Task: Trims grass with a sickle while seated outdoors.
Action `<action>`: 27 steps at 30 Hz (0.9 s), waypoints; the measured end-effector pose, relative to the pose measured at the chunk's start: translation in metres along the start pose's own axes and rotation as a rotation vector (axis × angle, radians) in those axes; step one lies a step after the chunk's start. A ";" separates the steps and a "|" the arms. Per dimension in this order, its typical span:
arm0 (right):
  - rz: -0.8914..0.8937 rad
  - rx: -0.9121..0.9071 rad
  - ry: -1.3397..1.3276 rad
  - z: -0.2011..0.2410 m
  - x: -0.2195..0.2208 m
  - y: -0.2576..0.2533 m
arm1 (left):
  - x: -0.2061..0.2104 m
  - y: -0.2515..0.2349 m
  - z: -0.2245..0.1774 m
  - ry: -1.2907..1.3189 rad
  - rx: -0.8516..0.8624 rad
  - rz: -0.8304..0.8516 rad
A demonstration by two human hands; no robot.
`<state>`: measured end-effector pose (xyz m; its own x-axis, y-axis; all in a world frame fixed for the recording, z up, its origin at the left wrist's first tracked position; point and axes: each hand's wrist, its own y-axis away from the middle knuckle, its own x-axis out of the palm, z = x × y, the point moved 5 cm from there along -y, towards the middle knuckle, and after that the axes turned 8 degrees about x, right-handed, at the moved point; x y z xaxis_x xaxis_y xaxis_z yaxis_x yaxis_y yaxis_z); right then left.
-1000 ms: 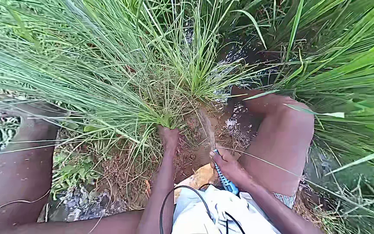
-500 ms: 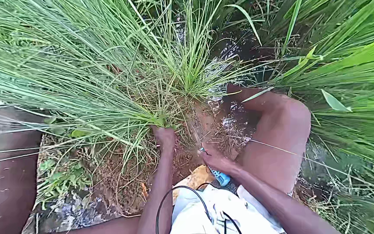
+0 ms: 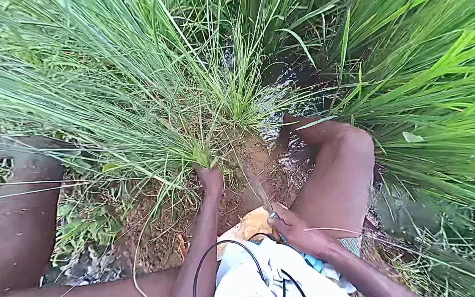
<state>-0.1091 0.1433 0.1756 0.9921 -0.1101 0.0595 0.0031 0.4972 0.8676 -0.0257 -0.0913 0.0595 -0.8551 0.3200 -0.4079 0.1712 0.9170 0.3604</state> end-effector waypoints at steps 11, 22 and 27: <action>-0.059 -0.010 -0.208 0.031 -0.009 -0.042 | -0.022 -0.005 0.021 0.015 -0.090 -0.071; -0.014 0.044 0.225 0.026 -0.019 -0.049 | -0.032 -0.018 0.002 0.178 -0.095 -0.148; 0.023 0.111 0.309 0.033 -0.014 -0.075 | -0.031 -0.012 -0.002 0.086 -0.095 -0.119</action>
<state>-0.1274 0.0794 0.1258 0.9828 0.1753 -0.0583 -0.0166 0.3980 0.9172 -0.0016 -0.1131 0.0693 -0.9058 0.1854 -0.3810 0.0229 0.9192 0.3930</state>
